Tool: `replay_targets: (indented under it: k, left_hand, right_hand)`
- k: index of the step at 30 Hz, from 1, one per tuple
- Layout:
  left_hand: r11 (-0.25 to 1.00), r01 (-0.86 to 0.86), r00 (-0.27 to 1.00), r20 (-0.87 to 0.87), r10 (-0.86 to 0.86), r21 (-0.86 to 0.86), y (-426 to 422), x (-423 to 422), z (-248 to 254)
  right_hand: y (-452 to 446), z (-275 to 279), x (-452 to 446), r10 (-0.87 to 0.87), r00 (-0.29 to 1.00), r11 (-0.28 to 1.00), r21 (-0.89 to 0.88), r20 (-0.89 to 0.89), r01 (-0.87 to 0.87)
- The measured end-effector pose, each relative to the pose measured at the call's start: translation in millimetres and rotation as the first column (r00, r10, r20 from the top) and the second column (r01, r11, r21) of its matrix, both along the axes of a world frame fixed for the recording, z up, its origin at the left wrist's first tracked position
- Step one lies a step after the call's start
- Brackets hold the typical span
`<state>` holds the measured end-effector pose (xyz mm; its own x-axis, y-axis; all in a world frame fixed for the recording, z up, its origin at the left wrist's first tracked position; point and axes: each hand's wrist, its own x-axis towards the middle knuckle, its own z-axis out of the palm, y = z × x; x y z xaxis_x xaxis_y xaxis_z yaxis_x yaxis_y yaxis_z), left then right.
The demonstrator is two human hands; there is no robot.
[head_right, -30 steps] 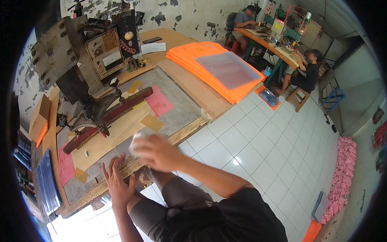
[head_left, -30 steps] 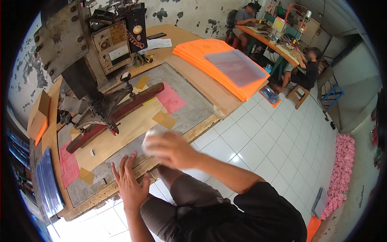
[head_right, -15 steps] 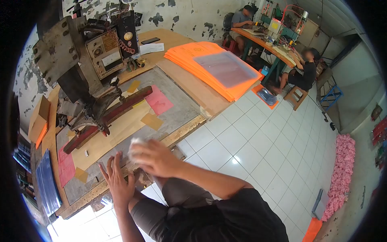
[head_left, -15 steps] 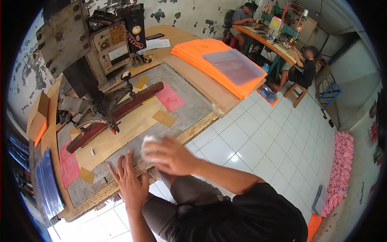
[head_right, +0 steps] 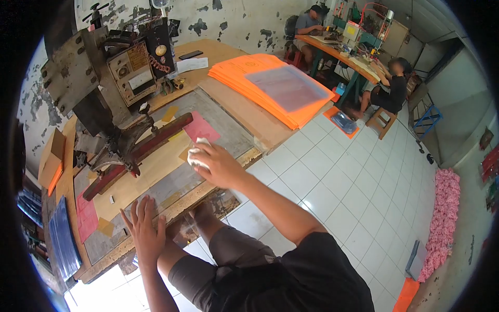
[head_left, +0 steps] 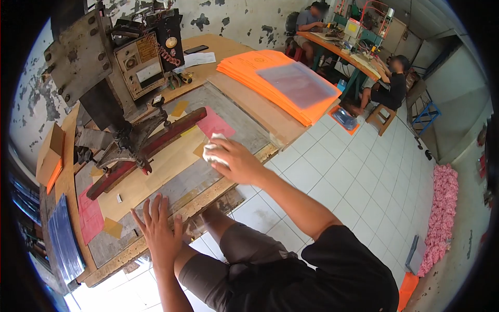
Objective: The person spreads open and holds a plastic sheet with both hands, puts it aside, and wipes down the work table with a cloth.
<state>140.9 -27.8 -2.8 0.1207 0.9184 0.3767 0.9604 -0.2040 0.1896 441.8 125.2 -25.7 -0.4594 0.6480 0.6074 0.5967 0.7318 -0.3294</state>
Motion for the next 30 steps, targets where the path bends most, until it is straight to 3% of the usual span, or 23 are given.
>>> replay_targets:
  k: [4, 5, 10, 13, 16, 19, 21, 24, 26, 30]
  left_hand:
    - [0.997, 0.078, 0.997, 0.003, -0.078, -0.027, 21, -16, 12]
    - [0.995, 0.088, 0.996, 0.02, -0.087, -0.044, 25, -19, 15]
    - [0.995, 0.085, 0.993, 0.08, -0.081, -0.059, 27, -23, 8]
    - [0.995, 0.077, 0.995, 0.072, -0.073, -0.063, 25, -25, 5]
    - [0.996, 0.055, 0.996, 0.073, -0.05, -0.069, 22, -21, 9]
    - [0.997, 0.048, 0.997, 0.071, -0.043, -0.06, 24, -19, 9]
    - [0.997, 0.048, 0.995, 0.088, -0.043, -0.065, 24, -17, 10]
    - [0.996, 0.048, 0.994, 0.099, -0.041, -0.069, 24, -17, 9]
    - [0.997, 0.065, 0.994, 0.088, -0.061, -0.047, 27, -20, 5]
    - [0.993, 0.086, 0.991, 0.112, -0.076, -0.086, 24, -27, 8]
  right_hand:
    - [40, 3, -5, -0.024, 0.998, 0.998, -0.059, 0.066, 0.028]
    - [42, 1, -12, -0.095, 0.992, 0.993, -0.065, 0.082, 0.101]
    - [-49, -5, -90, 0.275, 0.961, 0.961, 0.036, 0.014, -0.275]
    - [-97, 6, -100, 0.27, 0.959, 0.962, -0.022, -0.088, -0.273]
    - [-66, 11, -53, 0.191, 0.981, 0.981, 0.051, -0.028, -0.189]
    - [-25, 4, 7, -0.143, 0.99, 0.987, 0.075, -0.01, 0.144]
    - [-19, 4, 12, -0.373, 0.927, 0.927, 0.035, -0.03, 0.374]
    - [-32, -5, -38, -0.096, 0.995, 0.982, 0.162, -0.007, 0.096]
    - [-80, -6, -92, 0.141, 0.989, 0.989, 0.046, -0.032, -0.14]
    - [-103, 0, -113, 0.253, 0.965, 0.965, -0.056, -0.064, -0.256]
